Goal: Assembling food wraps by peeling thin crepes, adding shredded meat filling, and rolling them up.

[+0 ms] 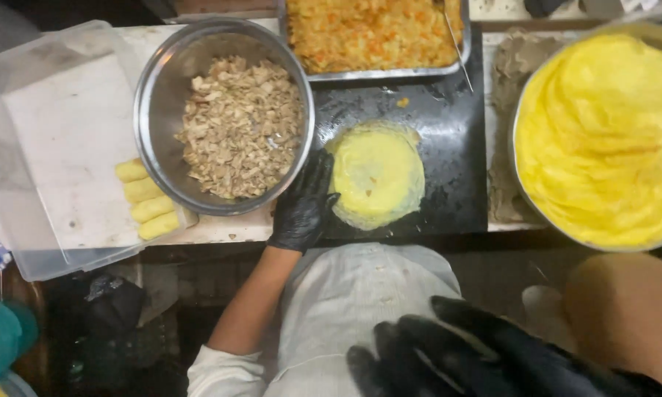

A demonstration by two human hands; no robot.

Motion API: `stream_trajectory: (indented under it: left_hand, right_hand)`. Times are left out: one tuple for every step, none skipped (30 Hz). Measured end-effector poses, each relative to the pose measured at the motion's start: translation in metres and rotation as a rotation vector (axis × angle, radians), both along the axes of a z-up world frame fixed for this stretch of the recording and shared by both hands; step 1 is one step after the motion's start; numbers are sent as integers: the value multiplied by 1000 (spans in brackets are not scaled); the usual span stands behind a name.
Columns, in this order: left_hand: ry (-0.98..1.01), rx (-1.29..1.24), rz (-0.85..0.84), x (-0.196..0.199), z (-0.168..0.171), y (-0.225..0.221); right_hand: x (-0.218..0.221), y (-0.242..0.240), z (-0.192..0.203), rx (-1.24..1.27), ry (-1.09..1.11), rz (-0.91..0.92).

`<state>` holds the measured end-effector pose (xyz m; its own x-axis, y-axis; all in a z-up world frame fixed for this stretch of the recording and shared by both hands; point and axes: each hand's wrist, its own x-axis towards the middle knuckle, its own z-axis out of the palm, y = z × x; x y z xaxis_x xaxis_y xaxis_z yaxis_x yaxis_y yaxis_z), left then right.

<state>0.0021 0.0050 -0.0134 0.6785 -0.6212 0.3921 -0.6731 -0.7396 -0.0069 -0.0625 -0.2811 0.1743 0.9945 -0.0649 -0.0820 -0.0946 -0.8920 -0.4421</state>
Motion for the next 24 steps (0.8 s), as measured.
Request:
stream_trajectory:
  left_hand:
    - [1,-22,-13,0,4,-1]
    - [5,-40,-42,-1,7,-2]
    - [-8,-43,-28,2,8,1]
    - [33,-79,-48,1,7,0]
    - [73,-115,-69,-1,5,-1]
    - [69,-123,-62,-4,4,3]
    - [86,-117,-58,-7,3,8]
    - [97,-115,-57,-8,2,9]
    - [87,-128,-53,-9,2,12]
    - [104,-124,-56,-7,2,12]
    - [121,-121,-59,-4,2,11]
    - [111,-139,-57,-3,2,9]
    - [131,-134,-60,-1,3,6]
    - [156,-120,-67,0,2,7]
    - [151,-127,-68,1,5,7]
    - [208,-145,-85,1,8,8]
    - [266,-164,-101,1,10,8]
    - [264,-162,-106,1,13,8]
    - [347,-165,-94,0,17,8]
    - [428,-166,-80,0,21,8]
    - [424,-164,-83,0,25,8]
    - [436,-166,-77,1,30,9]
    - [447,-168,-70,1,35,9]
    - [442,-163,-72,1,38,9]
  right_hand:
    - [16,2,10,-13,8,30]
    - [27,5,20,-23,19,43]
    - [38,8,28,-34,30,55]
    - [47,9,37,-55,49,70]
    - [56,10,45,-77,67,84]
    - [62,12,50,-93,88,90]
    - [67,15,55,-109,108,95]
    - [73,17,63,-129,123,97]
    - [96,-11,16,-143,115,101]
    - [115,-40,-28,-122,49,64]
    - [131,-70,-71,-100,-17,29]
    - [136,-72,-82,-118,-26,32]
    - [141,-76,-92,-154,-38,47]
    - [144,-76,-107,-179,-45,58]
    - [147,-81,-114,-187,-51,57]
    - [149,-84,-123,-168,-52,32]
    - [151,-88,-132,-148,-53,6]
    - [153,-93,-139,-148,-55,1]
    - [155,-98,-146,-121,-45,-4]
    - [157,-103,-153,-94,-37,-8]
    - [158,-101,-149,-92,-40,-11]
    - [159,-99,-146,-51,-43,15]
    - [160,-97,-142,-10,-46,42]
    - [156,-86,-124,-6,-52,39]
